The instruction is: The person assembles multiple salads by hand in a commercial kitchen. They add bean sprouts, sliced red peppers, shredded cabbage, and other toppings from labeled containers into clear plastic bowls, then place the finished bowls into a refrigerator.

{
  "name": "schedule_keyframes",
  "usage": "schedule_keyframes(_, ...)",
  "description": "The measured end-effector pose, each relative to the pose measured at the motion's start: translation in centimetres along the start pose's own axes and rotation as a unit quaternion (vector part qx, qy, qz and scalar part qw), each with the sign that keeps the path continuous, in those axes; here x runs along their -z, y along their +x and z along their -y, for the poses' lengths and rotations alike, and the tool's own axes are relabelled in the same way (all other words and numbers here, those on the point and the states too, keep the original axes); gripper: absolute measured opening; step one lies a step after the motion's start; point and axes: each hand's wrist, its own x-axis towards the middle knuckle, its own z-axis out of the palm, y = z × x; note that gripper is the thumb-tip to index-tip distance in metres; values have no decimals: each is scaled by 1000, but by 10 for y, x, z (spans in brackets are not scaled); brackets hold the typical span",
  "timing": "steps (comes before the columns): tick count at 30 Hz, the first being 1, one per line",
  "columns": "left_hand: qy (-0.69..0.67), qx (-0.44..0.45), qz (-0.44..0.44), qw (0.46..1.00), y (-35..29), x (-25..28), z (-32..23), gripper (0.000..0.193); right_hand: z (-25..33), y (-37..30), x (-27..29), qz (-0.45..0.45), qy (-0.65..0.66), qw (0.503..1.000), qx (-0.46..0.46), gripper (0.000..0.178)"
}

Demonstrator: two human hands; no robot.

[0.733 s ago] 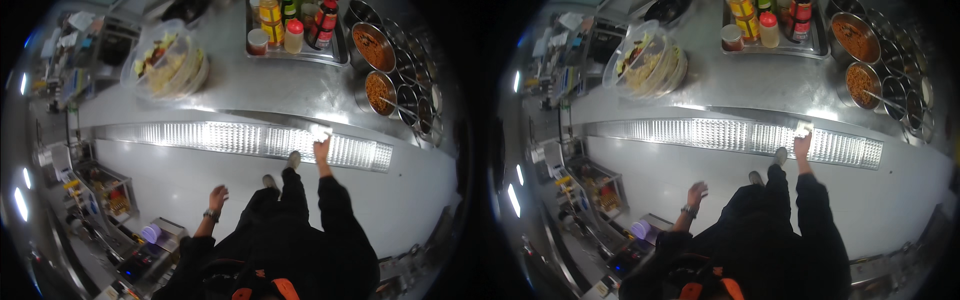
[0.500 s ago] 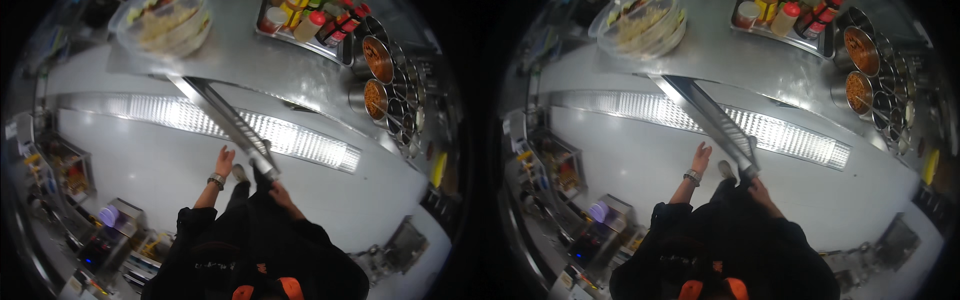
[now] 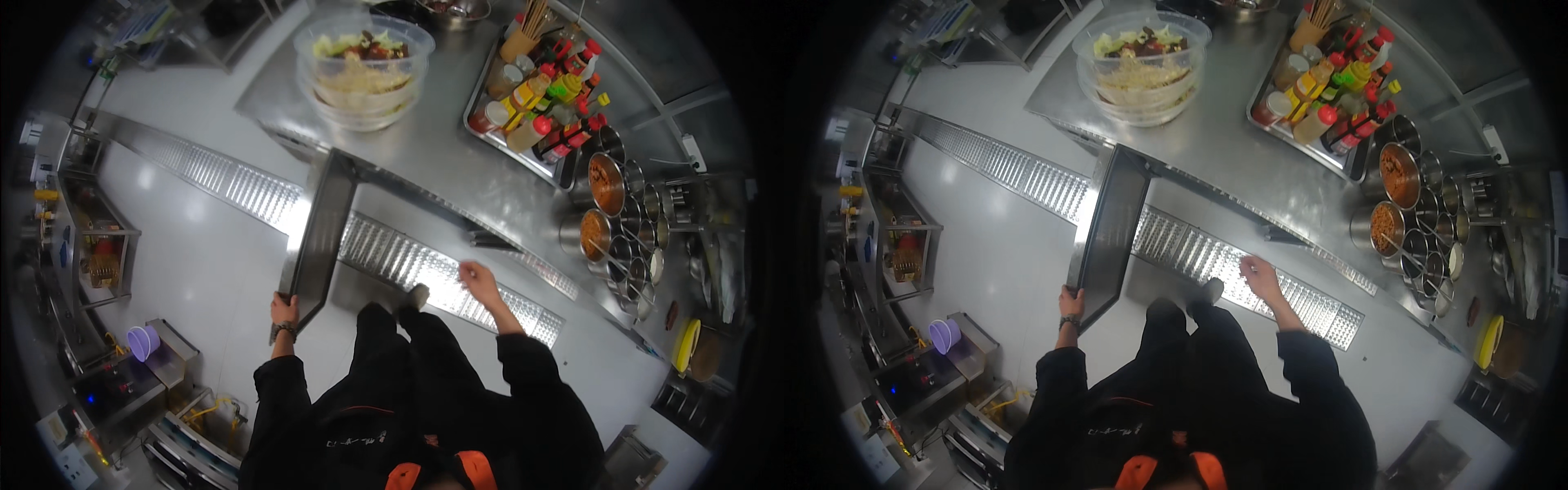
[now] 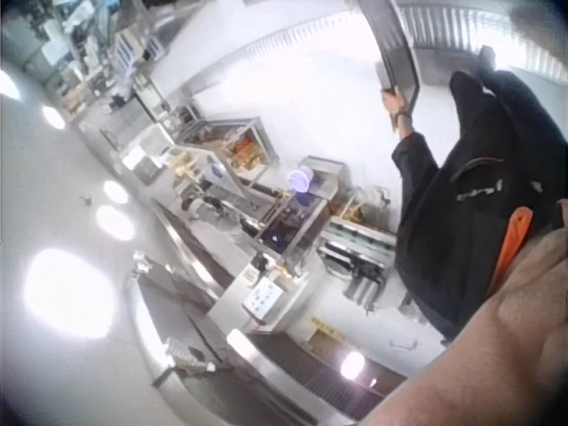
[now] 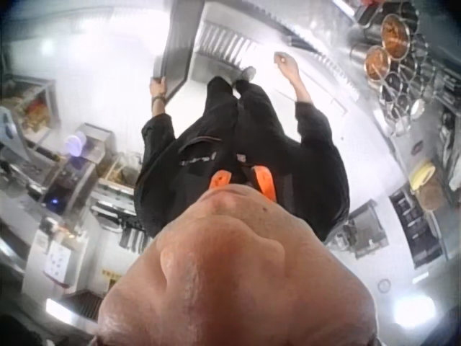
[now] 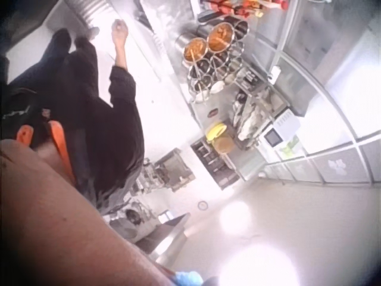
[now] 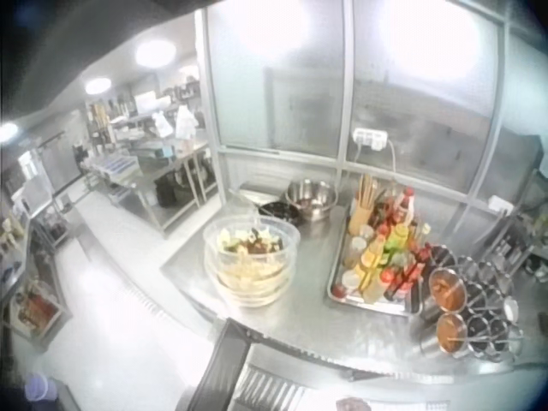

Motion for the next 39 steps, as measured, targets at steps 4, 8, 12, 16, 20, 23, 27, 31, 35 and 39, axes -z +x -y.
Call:
schedule_keyframes(4, 30, 25, 52, 998, 56, 29, -15, 51, 97, 95, 0, 23, 110, 993, 44, 38)
schedule_keyframes(8, -101, -120, -35, 987, 122, 53, -104, 62, 187, 180, 0, -2, 110, 993, 47, 40)
schedule_keyframes(12, -435, -115, 108, 887, 221, 85, -282, 54, 250, 253, -3, -76, 124, 989, 26, 43)
schedule_keyframes(16, -512, -130, 223, 819, 301, 110, -425, 51, 277, 319, -2, -94, 127, 987, -14, 40)
schedule_keyframes(20, -442, -198, 280, 829, 332, 116, -479, 33, 263, 345, 9, -157, 211, 965, 13, 32)
schedule_keyframes(23, -410, -216, 320, 827, 344, 118, -479, 26, 256, 355, 19, -159, 225, 961, 32, 32)
schedule_keyframes(27, -297, -269, 368, 839, 355, 114, -477, 22, 266, 374, 19, -158, 213, 964, -11, 31)
schedule_keyframes(31, -259, -234, 414, 841, 360, 111, -479, 46, 281, 386, 10, -142, 198, 970, -17, 30)
schedule_keyframes(35, -240, -284, 395, 840, 344, 116, -476, 47, 287, 385, 6, -105, 177, 979, 1, 29)
schedule_keyframes(39, -268, -254, 362, 856, 305, 124, -451, 48, 283, 368, 6, -40, 141, 989, 33, 29)
